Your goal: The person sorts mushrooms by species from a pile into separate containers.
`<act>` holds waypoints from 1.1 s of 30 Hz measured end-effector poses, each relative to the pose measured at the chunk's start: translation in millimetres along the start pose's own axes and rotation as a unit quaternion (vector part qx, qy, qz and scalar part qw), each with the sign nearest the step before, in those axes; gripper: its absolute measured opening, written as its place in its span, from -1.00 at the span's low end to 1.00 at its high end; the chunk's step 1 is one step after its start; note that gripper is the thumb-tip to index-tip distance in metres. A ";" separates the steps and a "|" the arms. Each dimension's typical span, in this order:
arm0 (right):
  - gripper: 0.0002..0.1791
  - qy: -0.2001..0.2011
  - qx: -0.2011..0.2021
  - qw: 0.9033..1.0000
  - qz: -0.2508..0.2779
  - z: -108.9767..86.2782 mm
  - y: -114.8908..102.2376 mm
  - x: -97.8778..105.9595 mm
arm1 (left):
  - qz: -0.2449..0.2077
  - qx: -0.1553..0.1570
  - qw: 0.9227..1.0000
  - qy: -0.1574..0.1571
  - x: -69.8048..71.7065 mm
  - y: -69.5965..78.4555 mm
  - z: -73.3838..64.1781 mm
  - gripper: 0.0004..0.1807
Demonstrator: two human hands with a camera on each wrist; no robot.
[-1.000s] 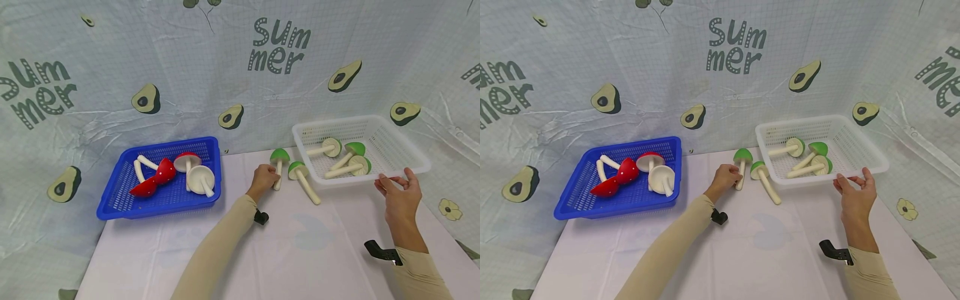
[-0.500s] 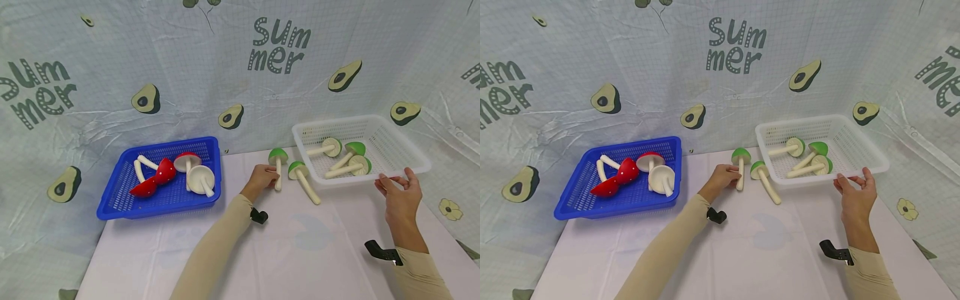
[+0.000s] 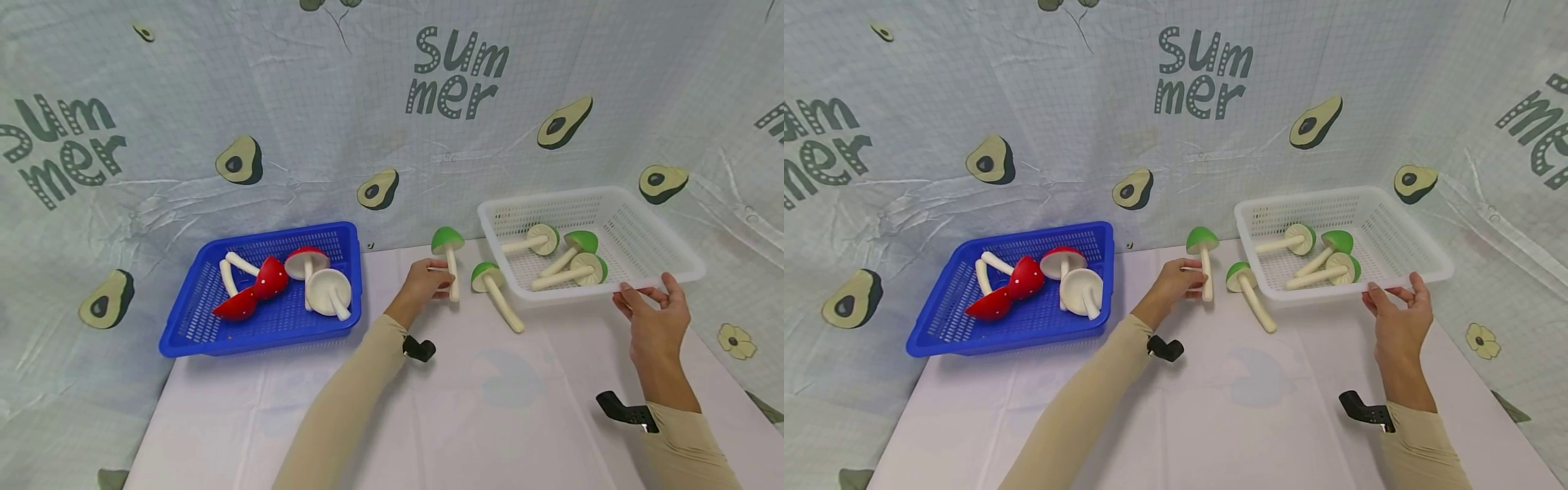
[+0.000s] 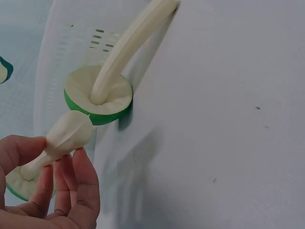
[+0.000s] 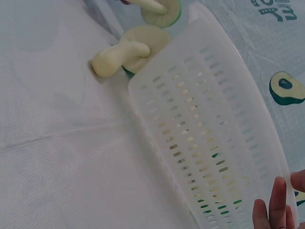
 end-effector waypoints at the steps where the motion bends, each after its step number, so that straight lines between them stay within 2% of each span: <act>1: 0.17 0.000 -0.001 1.000 0.000 0.2 0.2 0.1 | -0.006 -0.002 1.000 -0.002 -0.4 2.0 -0.8 -0.70; 14: 0.05 0.004 -0.005 1.000 0.000 -2.4 -1.2 -0.8 | -0.004 -0.023 1.000 -0.014 -10.7 24.5 -9.1 -0.71; 24: 0.11 0.000 0.000 1.000 -0.001 -0.8 1.2 0.6 | -0.024 -0.037 0.998 -0.034 -28.7 39.2 -14.6 -0.72; 33: 0.07 -0.001 -0.003 1.000 0.010 -1.2 0.5 -0.1 | -0.030 -0.042 0.998 -0.044 -44.4 48.4 -13.5 -0.69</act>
Point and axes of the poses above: each hand's wrist, its own z-axis towards the middle knuckle, its own x-axis out of the back of the hand, y = z × x, the point moved 8 cm from there along z, towards the middle knuckle, and after that the axes turned 2 degrees about -z, right-handed, at the moved point
